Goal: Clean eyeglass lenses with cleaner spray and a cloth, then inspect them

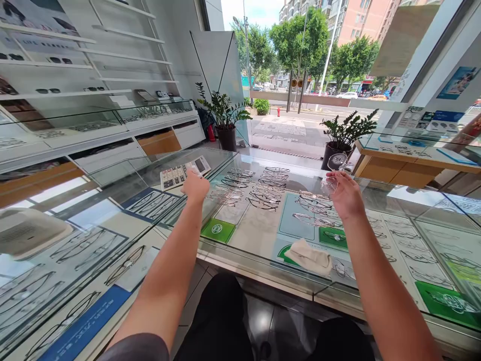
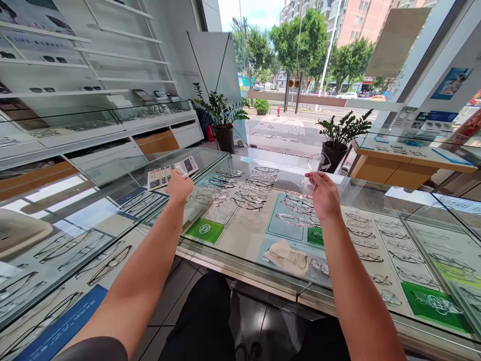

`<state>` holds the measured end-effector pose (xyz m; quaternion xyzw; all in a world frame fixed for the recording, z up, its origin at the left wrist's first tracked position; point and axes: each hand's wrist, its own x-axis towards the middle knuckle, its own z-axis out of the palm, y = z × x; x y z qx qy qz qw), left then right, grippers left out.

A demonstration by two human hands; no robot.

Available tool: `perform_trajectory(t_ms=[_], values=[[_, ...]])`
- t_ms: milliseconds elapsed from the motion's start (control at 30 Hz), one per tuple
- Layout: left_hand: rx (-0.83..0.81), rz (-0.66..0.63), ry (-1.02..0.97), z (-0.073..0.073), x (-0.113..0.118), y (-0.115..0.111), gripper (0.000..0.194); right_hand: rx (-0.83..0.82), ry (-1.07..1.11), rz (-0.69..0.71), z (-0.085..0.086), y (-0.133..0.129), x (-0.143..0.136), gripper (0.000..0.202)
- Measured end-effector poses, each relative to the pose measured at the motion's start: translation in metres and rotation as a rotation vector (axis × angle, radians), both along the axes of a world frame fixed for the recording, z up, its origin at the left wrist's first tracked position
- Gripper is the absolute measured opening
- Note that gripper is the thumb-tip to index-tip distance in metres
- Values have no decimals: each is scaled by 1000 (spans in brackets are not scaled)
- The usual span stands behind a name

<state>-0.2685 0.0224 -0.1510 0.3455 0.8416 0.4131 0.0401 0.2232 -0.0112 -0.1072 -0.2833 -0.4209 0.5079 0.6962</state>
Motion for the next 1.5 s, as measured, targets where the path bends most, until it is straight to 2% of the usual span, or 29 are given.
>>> perform_trajectory(t_ms=[200, 300, 400, 433, 467, 500, 567, 633, 700, 767, 800, 900, 1000, 1067, 1133, 1300, 1400, 1500], values=[[-66, -62, -4, 0, -3, -12, 63, -8, -14, 17, 2, -2, 3, 26], [-54, -58, 23, 3, 5, -21, 67, -16, 3, 23, 3, -2, 2, 24], [127, 115, 167, 8, 34, -38, 72, -20, -7, 35, 3, -1, 1, 24], [201, 132, 218, 9, 51, -47, 70, -19, -19, 37, 3, -1, 0, 25], [262, 84, 251, 9, 70, -57, 68, -19, -31, 39, 2, 0, 0, 26], [315, -7, 264, 9, 91, -68, 64, -17, -40, 42, 2, 1, 0, 27], [311, -381, 227, 7, 138, -95, 44, -11, -43, 45, 1, 2, 0, 28], [144, -796, 125, 2, 184, -122, 19, -10, -34, 44, 0, 3, 1, 28], [23, -1175, 85, -3, 224, -144, 17, -19, -37, 40, 0, 3, 0, 28], [15, -1428, 131, -6, 255, -157, 22, -28, -58, 35, 1, 3, -1, 30], [14, -1502, 164, -6, 267, -159, 27, -29, -69, 35, 1, 3, -1, 30], [-46, -1668, 287, -6, 294, -152, 39, -27, -74, 43, 2, 1, -4, 31], [-115, -1778, 347, -5, 309, -136, 31, -31, -54, 53, 3, 1, -4, 31], [-129, -1841, 259, -2, 313, -127, 18, -34, -50, 53, 4, 1, -3, 31], [-127, -1869, 44, 3, 311, -119, 16, -36, -56, 45, 5, 1, -2, 31], [-83, -1769, -568, 33, 299, -89, 46, -25, -44, 18, 7, 2, 0, 32], [33, -1618, -762, 52, 293, -63, 50, -28, -40, -8, 9, 2, 2, 31], [124, -1486, -886, 61, 287, -39, 48, -13, -26, -33, 12, 0, 7, 26]])
